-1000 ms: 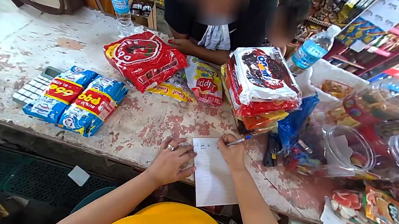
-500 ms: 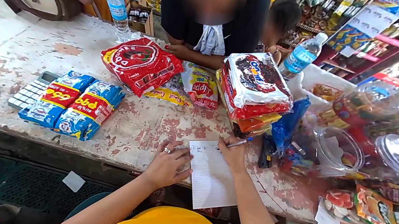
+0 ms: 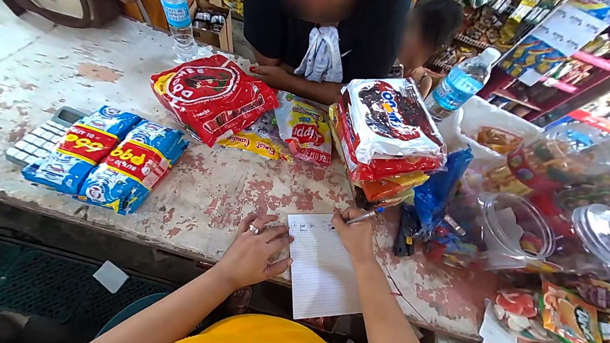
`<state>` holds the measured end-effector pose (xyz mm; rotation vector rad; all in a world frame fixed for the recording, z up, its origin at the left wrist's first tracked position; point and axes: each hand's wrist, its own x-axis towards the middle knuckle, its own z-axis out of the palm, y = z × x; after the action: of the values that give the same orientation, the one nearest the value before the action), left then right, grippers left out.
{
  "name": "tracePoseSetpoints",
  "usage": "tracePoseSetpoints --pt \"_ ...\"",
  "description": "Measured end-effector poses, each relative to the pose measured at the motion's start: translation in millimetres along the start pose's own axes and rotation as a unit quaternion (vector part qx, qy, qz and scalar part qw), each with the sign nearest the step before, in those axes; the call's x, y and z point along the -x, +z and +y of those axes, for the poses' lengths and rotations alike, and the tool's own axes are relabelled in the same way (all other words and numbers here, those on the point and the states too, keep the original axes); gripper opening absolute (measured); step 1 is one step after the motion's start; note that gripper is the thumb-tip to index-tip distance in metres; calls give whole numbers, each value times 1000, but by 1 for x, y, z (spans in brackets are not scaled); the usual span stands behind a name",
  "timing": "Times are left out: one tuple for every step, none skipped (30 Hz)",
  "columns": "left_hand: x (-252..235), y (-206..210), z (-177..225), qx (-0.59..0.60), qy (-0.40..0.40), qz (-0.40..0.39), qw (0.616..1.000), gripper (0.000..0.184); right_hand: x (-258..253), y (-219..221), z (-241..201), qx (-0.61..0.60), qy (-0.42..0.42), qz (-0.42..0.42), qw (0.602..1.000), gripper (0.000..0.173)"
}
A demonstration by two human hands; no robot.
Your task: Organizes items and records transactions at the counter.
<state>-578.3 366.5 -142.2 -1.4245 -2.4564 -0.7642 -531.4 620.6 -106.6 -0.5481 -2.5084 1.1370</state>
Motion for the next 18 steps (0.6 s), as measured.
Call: tracePoseSetpoints --pt "0 0 0 -1 0 0 1000 49 0 1 1 -2 -6 4 1000 24" --pt "0 0 0 -2 1 -1 1000 49 0 1 1 -5 -16 10 1000 24" --pt "1 0 0 -3 2 -4 1000 49 1 2 2 -7 -30 19 999 24" --pt "1 0 0 -3 3 -4 1000 49 0 3 4 -11 -41 25 999 23" --pt "1 0 0 0 2 -2 1000 48 0 4 5 -17 -47 29 998 24" --pt "1 1 -1 15 -4 5 1000 46 -1 4 7 -24 -45 29 998 25" --pt "1 0 -3 51 -21 24 998 41 -2 4 7 -31 -39 30 998 25" --pt "-2 -4 -6 104 -51 52 992 37 -2 4 7 -29 -34 30 999 25" --pt "-8 -12 -11 155 -96 84 980 35 -3 4 5 -17 -33 26 999 24" --pt "-16 -27 -18 187 -159 108 963 37 -2 2 3 -6 -33 22 999 25" --pt "-26 -46 -28 195 -231 122 945 44 -1 2 3 -9 -38 26 999 25" --pt "-37 -69 -40 181 -306 127 926 54 -1 3 5 -32 -44 38 998 23" --pt "-48 -92 -54 156 -374 122 906 66 -2 3 9 -69 -47 53 995 21" --pt "-59 -112 -70 117 -424 117 890 76 -4 4 11 -106 -44 63 991 20" --pt "-67 -128 -85 76 -460 107 878 83 -4 5 12 -131 -39 66 988 20" --pt "-74 -141 -99 35 -484 80 870 84 -4 6 13 -138 -34 64 988 20" --pt "-81 -152 -109 2 -505 37 862 84 -4 7 13 -133 -32 62 989 21" --pt "-87 -160 -117 -14 -522 -5 853 83 -4 7 12 -122 -26 59 990 22"
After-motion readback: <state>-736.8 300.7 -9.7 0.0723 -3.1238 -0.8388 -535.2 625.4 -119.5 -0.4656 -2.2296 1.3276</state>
